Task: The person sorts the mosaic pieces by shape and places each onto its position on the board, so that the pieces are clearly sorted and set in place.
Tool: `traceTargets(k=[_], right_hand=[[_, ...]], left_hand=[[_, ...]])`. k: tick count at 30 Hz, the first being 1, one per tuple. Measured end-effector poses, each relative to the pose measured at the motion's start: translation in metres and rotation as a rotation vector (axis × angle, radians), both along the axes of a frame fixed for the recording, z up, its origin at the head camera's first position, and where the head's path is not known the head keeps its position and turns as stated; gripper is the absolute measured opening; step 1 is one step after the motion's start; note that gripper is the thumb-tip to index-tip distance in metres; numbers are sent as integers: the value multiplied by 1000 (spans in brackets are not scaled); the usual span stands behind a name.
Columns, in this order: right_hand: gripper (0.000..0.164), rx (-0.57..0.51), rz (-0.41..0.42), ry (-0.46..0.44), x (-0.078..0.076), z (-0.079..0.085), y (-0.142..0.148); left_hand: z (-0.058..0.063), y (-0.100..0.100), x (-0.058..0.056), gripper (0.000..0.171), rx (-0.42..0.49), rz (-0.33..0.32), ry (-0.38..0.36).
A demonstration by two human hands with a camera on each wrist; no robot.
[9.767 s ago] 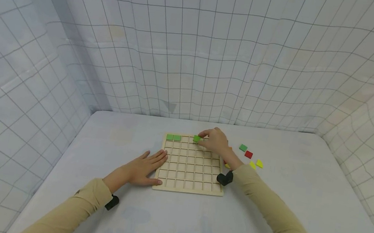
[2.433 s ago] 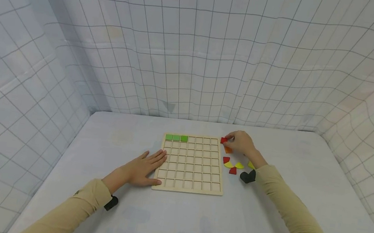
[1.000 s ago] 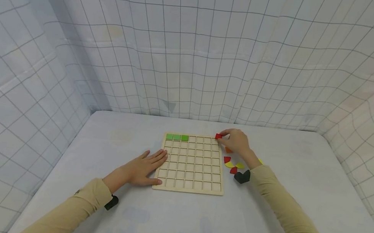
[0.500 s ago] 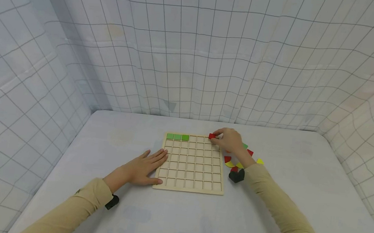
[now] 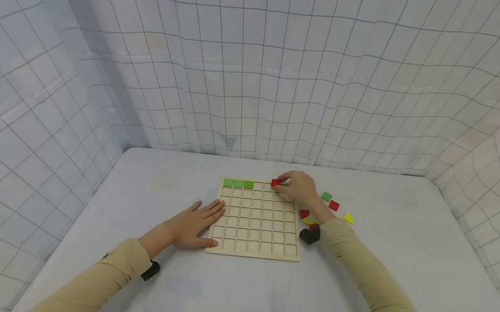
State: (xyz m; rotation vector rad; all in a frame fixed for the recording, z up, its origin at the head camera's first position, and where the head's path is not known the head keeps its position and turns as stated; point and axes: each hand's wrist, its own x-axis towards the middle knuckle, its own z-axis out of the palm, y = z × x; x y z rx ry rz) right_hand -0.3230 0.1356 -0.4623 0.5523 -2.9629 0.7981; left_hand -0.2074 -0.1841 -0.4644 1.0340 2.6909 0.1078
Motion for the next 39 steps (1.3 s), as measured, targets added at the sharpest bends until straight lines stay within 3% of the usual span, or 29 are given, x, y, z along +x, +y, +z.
traceTargets(k=[21, 39], right_hand=[[32, 31, 58, -3, -1, 5, -27], [27, 44, 85, -36, -6, 0, -41]], left_hand=[[0, -1, 0, 88, -5, 0, -11], [-4, -2, -1, 89, -6, 6, -7]])
